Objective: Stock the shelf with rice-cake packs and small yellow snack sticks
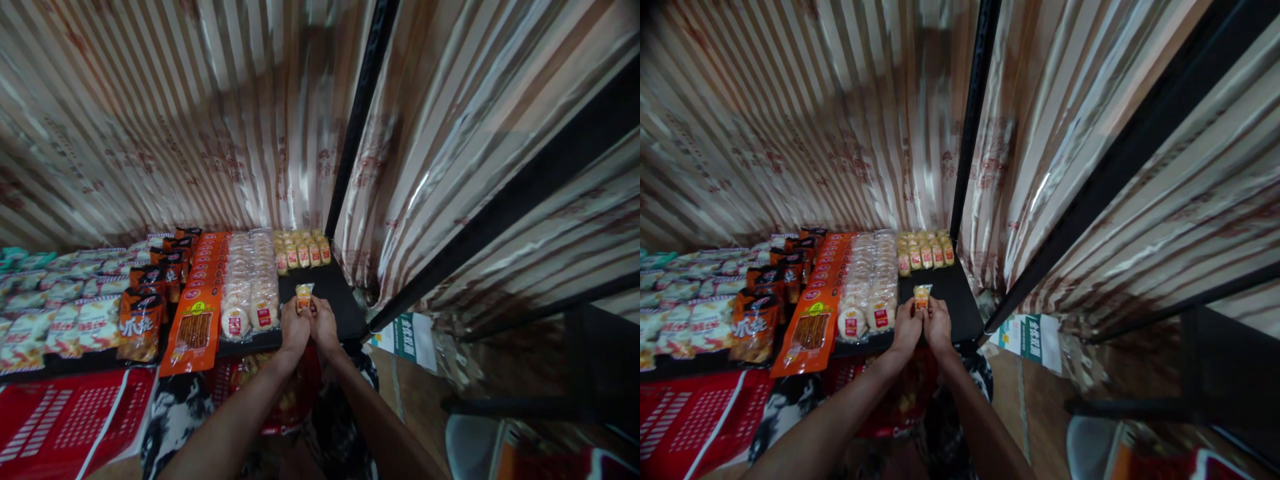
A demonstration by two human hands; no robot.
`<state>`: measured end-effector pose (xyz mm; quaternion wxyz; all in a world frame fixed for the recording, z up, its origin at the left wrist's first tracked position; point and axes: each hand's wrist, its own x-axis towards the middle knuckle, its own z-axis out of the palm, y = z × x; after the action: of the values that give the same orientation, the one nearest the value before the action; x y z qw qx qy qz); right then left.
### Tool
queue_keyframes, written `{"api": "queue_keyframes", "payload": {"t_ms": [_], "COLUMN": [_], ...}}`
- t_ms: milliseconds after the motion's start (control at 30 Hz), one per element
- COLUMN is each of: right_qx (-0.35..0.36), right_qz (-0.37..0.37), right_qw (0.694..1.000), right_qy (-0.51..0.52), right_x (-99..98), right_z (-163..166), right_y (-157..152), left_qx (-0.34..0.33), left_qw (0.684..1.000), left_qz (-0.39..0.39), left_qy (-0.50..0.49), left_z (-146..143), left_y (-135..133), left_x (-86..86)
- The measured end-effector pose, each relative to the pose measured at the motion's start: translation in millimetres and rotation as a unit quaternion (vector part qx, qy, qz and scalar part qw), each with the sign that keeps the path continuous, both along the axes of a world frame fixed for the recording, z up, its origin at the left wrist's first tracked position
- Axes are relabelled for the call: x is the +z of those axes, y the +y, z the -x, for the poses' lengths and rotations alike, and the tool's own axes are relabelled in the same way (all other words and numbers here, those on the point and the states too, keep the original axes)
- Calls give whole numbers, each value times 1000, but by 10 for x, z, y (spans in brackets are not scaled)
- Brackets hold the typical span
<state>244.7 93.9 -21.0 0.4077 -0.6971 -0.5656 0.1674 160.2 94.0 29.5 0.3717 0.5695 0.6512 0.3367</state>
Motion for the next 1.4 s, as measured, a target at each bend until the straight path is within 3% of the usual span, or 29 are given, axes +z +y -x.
{"api": "queue_keyframes", "payload": {"t_ms": [267,533,900,1400], "right_qx": [-1,-3,-2,-18], "right_qz": [-20,17,37,39], "right_qw": [1000,995,999,999], "right_qy": [1,-95,-40,-15], "right_x": [-2,-2,-16,-89], "right_z": [-64,-117,-127,-137], "right_y": [191,331,598,960], "left_qx": [-1,-21,-18,-6], "left_qw": [997,999,1000,999], "left_qz": [23,37,-4,32], "left_qy": [-68,-25,-25,-36], "left_z": [-79,-69,-183,-235], "left_y": [202,272,445,731], "left_x": [-100,-44,-45,-45]}}
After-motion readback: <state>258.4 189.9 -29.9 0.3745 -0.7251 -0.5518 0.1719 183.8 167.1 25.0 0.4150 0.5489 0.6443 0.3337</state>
